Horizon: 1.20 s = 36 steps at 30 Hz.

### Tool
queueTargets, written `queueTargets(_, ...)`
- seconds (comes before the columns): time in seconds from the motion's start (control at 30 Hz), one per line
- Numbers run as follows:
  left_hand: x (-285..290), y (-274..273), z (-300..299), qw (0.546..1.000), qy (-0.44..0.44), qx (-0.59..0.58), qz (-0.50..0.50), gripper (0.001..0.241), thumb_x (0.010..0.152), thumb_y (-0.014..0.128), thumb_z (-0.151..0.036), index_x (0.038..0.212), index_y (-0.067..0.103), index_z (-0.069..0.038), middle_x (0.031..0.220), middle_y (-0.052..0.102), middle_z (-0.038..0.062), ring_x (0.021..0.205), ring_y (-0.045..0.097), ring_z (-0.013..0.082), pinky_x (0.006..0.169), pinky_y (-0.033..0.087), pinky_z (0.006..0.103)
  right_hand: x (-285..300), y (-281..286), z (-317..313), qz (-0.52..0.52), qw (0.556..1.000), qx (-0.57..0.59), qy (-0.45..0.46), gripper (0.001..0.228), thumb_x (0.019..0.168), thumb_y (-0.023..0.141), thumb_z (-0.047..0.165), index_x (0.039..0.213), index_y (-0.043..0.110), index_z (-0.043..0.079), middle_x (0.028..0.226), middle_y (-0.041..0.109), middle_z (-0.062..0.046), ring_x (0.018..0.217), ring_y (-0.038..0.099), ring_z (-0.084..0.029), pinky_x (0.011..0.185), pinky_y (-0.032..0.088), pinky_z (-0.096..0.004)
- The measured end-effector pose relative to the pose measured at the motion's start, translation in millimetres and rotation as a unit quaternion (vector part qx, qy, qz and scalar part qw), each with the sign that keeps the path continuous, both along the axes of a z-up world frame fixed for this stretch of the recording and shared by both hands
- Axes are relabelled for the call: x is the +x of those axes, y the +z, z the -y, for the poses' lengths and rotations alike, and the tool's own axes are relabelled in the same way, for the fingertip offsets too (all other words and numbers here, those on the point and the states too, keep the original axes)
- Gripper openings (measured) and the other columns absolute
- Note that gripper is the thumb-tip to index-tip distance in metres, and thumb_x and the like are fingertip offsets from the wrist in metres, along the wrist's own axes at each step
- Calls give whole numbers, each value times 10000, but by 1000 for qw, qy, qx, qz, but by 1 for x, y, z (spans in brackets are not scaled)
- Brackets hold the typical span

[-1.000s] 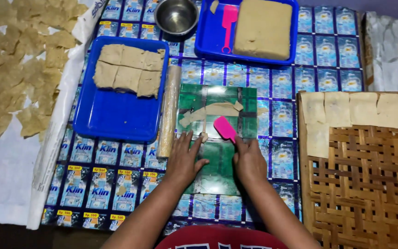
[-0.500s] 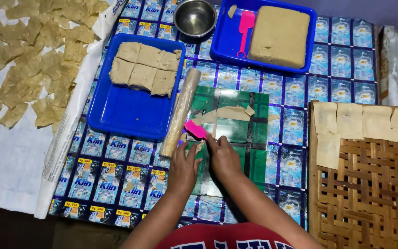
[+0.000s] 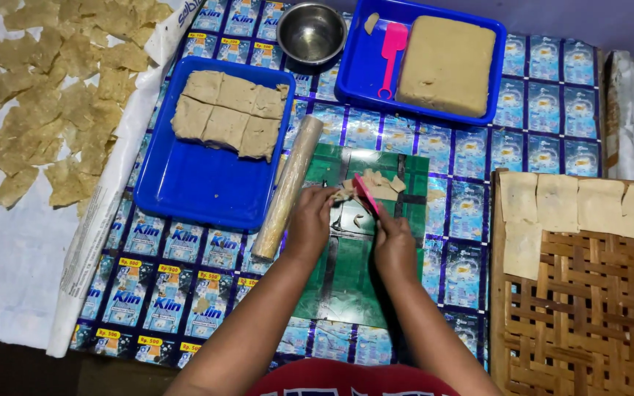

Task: Roll out food paste using a rolling pin and cut into squares to place on a tray.

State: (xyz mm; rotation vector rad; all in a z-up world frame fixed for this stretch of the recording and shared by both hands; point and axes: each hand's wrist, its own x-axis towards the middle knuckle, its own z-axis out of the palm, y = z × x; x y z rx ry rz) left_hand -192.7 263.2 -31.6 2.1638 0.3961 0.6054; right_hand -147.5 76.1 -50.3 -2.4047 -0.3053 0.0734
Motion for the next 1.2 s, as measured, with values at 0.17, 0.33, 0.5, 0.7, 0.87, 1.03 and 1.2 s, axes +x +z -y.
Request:
queueTargets(0.17,34,-15,2,999,-27,20,43,205,877,743,-118,1073,760,-177,1048,689,71,1005,671,353,904,538,463,-7,37,34,69,998,3,-7,365,1035,572,180,1379,671,255,1018,694,-114,1010,702,-384,812,589,-491)
queueTargets(0.33,47,-3,-4,999,7,6,-38,268,840,765,-132,1098,724,-75,1083,635,89,970,645,293,857,521,397,-20,49,65,38,974,-153,161,197,977,592,315,1107,668,188,888,686,-29,602,668,-284,567,538,-453)
queueTargets(0.5,79,-13,0,994,-22,-49,-100,118,904,729,-175,1020,728,-156,1007,669,78,994,703,365,862,581,462,24,27,56,-23,959,-266,96,304,1014,460,617,1071,636,375,914,748,26,945,752,-272,798,600,-461)
queueTargets(0.7,87,-12,19,981,-144,121,-40,442,925,512,28,1351,604,-43,1445,526,219,1293,563,413,1085,495,488,47,56,34,-210,961,-180,-6,330,1030,519,501,1143,674,233,1027,768,-164,1096,704,-415,904,569,-529)
queueTargets(0.87,9,73,3,987,-117,106,-37,625,888,491,153,1485,484,-34,1599,296,321,1470,321,502,1178,332,620,16,60,25,-325,938,119,-1,202,1036,477,189,1045,533,-6,686,711,-173,510,721,-302,488,605,-410)
queueTargets(1.03,-71,36,-66,980,52,192,-29,356,949,591,-3,1286,620,-116,1393,571,155,1373,514,352,1178,322,589,-32,107,-43,-383,868,310,57,207,1031,418,95,1155,460,-66,588,622,-197,369,652,-304,333,573,-412)
queueTargets(1.2,-111,-11,-115,979,40,197,-17,103,989,646,-325,1054,681,-253,1055,669,-63,1120,647,174,1160,365,441,-54,92,-138,-494,796,335,98,180,1002,495,123,910,582,-5,495,595,-217,343,606,-284,200,388,-301)
